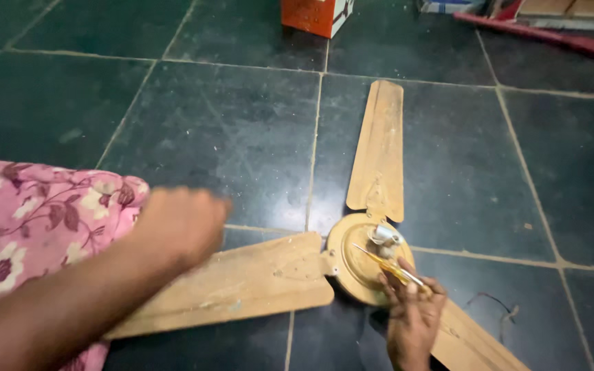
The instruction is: The person reassembles a ceiling fan on the floor by attaching each blade to the central hub using a screwdriver and screws. The person aligns each blade, inserts screws, and tightens them to secure the blades in place.
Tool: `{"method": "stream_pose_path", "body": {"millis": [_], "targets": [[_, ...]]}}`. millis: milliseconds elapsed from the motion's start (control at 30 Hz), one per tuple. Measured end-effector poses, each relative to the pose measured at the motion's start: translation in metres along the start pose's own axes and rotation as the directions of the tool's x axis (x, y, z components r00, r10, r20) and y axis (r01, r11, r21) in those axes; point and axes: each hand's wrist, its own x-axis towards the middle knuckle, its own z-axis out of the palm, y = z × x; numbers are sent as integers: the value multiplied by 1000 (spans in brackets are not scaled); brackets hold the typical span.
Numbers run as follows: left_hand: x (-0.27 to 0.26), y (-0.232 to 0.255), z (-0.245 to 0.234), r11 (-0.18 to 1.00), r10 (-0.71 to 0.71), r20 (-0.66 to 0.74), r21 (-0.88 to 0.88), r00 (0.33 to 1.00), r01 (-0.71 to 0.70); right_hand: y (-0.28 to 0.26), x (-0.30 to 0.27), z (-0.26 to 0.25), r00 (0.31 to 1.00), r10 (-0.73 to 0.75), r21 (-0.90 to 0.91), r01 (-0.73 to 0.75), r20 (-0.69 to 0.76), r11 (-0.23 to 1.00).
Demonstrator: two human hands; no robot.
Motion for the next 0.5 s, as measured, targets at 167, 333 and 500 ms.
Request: {"method": "stream_pose_path", "body": {"millis": [167, 333, 500], "targets": [[41, 3, 43, 984, 159, 24, -84, 987, -157, -8, 11, -14, 995, -1, 6, 2, -95, 1000], [98, 40, 55, 927, 197, -31, -320, 980, -196, -25, 21, -41, 948, 227, 199, -184, -222, 963], [133, 88, 71, 824, 280, -109, -483, 954, -297, -26, 29, -55, 908, 370, 272, -312, -197, 910]]}}
